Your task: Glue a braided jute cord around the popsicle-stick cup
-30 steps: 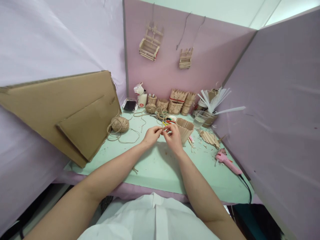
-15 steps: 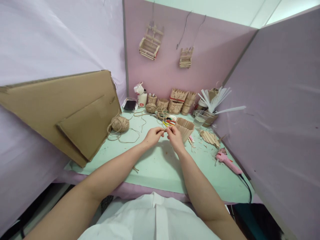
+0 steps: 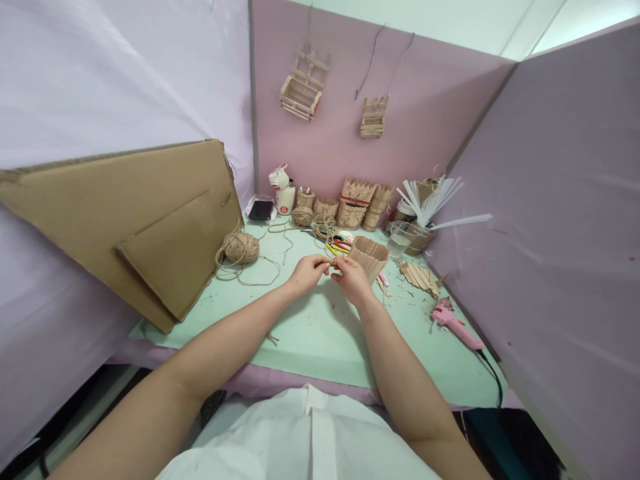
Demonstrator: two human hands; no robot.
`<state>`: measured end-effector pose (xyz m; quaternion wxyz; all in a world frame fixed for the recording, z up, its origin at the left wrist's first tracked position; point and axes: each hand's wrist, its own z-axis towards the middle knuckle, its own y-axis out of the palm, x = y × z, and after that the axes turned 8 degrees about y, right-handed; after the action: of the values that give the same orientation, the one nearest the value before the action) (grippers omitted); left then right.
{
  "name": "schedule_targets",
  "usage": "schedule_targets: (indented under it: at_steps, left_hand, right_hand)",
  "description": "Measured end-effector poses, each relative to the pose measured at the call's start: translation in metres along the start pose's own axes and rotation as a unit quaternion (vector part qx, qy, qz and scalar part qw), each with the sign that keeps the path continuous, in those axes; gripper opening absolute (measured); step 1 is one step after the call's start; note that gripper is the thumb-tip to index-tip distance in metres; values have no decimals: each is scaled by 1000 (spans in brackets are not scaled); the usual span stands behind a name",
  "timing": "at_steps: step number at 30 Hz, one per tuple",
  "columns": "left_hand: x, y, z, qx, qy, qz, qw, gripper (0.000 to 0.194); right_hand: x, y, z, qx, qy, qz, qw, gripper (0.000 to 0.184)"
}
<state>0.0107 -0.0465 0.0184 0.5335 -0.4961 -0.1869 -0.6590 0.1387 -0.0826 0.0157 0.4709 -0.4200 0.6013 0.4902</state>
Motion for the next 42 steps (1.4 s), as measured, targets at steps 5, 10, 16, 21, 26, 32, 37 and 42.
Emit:
schedule_targets:
  at_steps: [5, 10, 16, 21, 26, 32, 37, 42]
  left_hand:
    - [-3, 0, -3, -19, 3, 79, 997, 20]
    - [-3, -4, -5, -54, 15, 154, 986, 21]
    - [2, -7, -6, -80, 31, 136, 987, 24]
    - [7, -5, -8, -49, 16, 77, 996, 26]
    - [5, -4, -5, -22, -8, 30, 999, 29]
    - [3, -4, -4, 19, -22, 3, 1000, 27]
    - [7, -6, -4, 40, -15, -4, 999, 28]
    - [7, -4, -4, 33, -22, -16, 999, 25]
  right_hand:
    - [1, -7, 5, 94, -137, -239, 957, 26]
    - [0, -8, 6, 87, -221, -393, 888, 25]
    - [-5, -6, 1, 105, -184, -414, 885, 23]
    - [-11, -4, -3, 124, -173, -387, 897, 23]
    - [-10, 0, -6, 106, -176, -360, 910, 25]
    - [-9, 1, -8, 110, -161, -323, 926, 28]
    - [-8, 1, -6, 67, -98, -228, 966, 29]
    - [-5, 1, -3, 45, -61, -142, 987, 23]
